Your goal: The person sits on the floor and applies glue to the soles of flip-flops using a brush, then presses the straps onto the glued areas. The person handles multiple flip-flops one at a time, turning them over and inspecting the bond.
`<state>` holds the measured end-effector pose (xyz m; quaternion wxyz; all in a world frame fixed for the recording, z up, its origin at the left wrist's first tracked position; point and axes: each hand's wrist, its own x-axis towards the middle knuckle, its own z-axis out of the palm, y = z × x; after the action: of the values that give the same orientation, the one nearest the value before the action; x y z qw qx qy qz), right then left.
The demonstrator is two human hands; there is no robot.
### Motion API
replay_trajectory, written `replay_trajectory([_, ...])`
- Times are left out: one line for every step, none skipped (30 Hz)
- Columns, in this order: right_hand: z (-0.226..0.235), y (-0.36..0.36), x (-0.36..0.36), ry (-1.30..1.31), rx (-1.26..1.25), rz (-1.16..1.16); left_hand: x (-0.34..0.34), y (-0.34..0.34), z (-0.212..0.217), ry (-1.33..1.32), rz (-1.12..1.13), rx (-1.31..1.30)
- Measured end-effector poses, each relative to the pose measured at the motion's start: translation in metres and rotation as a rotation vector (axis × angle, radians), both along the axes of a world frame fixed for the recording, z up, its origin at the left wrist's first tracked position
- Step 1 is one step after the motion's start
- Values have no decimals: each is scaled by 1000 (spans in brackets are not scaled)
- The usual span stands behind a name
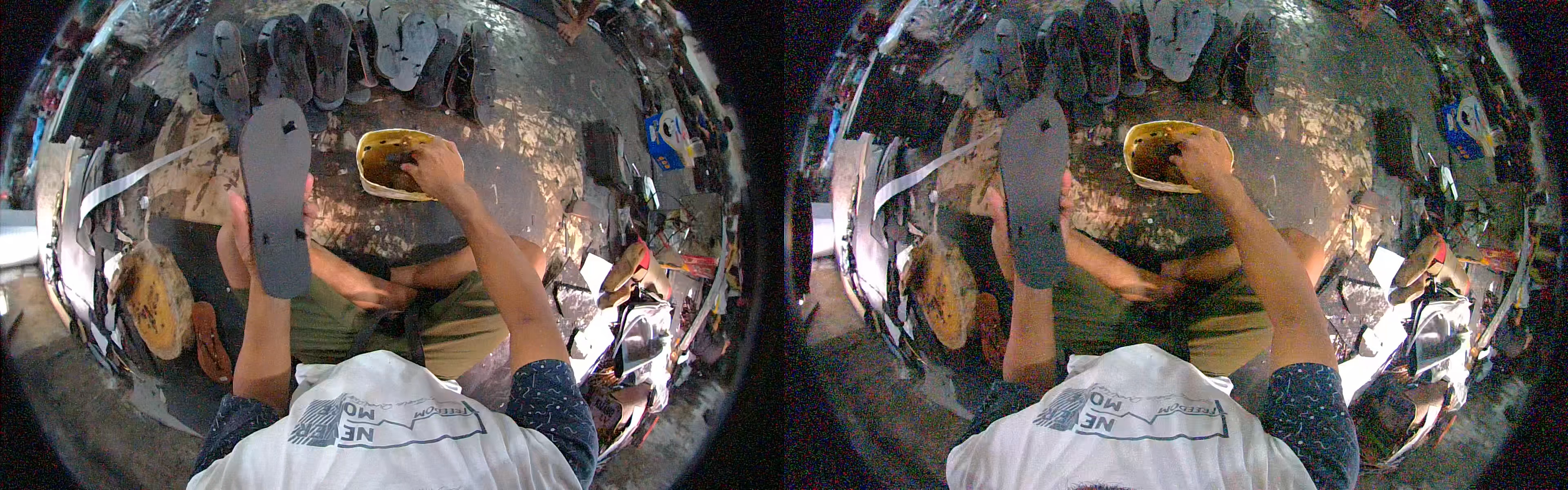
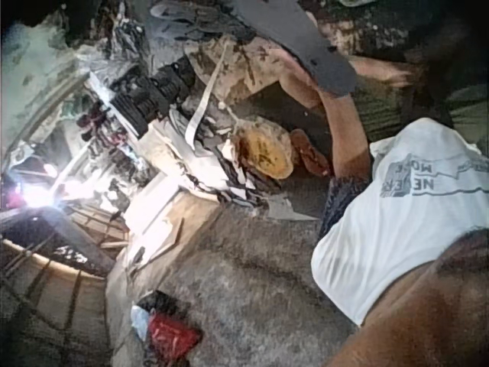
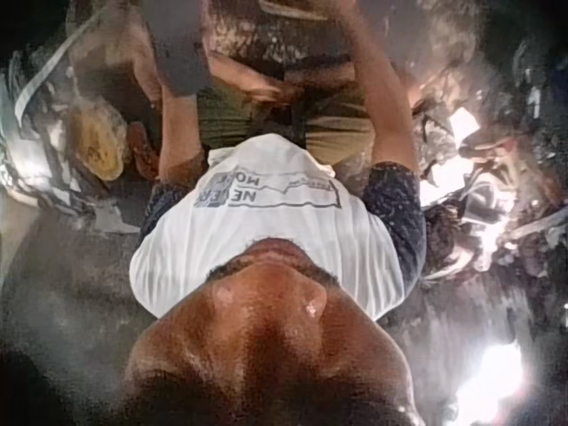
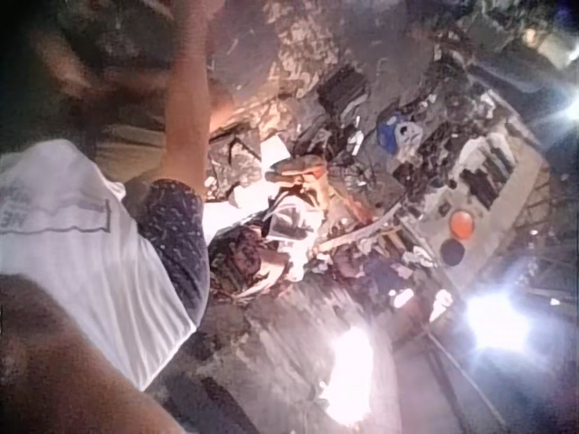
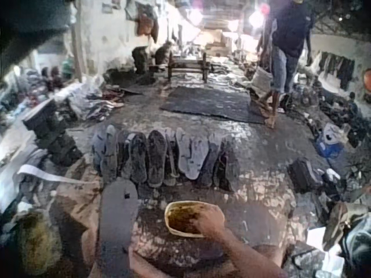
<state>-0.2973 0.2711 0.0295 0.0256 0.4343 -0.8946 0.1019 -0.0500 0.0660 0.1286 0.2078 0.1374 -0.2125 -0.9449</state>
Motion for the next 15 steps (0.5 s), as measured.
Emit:
replay_trajectory([0,3,-5,-54,-36,-62,1,-3,-3,-31,17,-43])
replay_trajectory([22,-2,-5,-112,-67,-105,4,-8,-6,-67,54,-80])
replay_trajectory([36,3,-4,-168,-94,-163,6,-12,-9,-37,37,-57])
replay_trajectory([40,19,-13,-250,-245,-185,9,-18,-11,-7,17,-34])
replay_trajectory([45,38,-20,-326,-397,-202,7,-14,-11,-13,17,-36])
replay_trajectory([85,41,-16,-366,-430,-184,9,-14,-11,-27,43,-43])
replay_trajectory([112,56,-10,-395,-468,-186,4,-8,-3,-70,81,-83])
replay_trajectory([112,87,-9,-205,-279,-146,-2,-4,3,-108,112,-129])
replay_trajectory([107,123,-13,-16,-90,-103,-4,-2,6,-55,66,-96])
replay_trajectory([107,148,-16,170,100,-72,-7,-2,3,-3,13,-66])
replay_trajectory([124,152,-24,104,20,-213,-12,-3,-4,52,-21,-46])
replay_trajectory([148,151,-29,21,-63,-338,-13,-6,-18,97,-13,-115])
replay_trajectory([170,154,-23,-78,-129,-473,-13,-2,-14,93,-18,-92])
replay_trajectory([186,155,-15,-205,-428,-503,-16,5,-6,94,-21,-74])
replay_trajectory([201,150,-8,-329,-736,-515,-19,7,2,101,-19,-63])
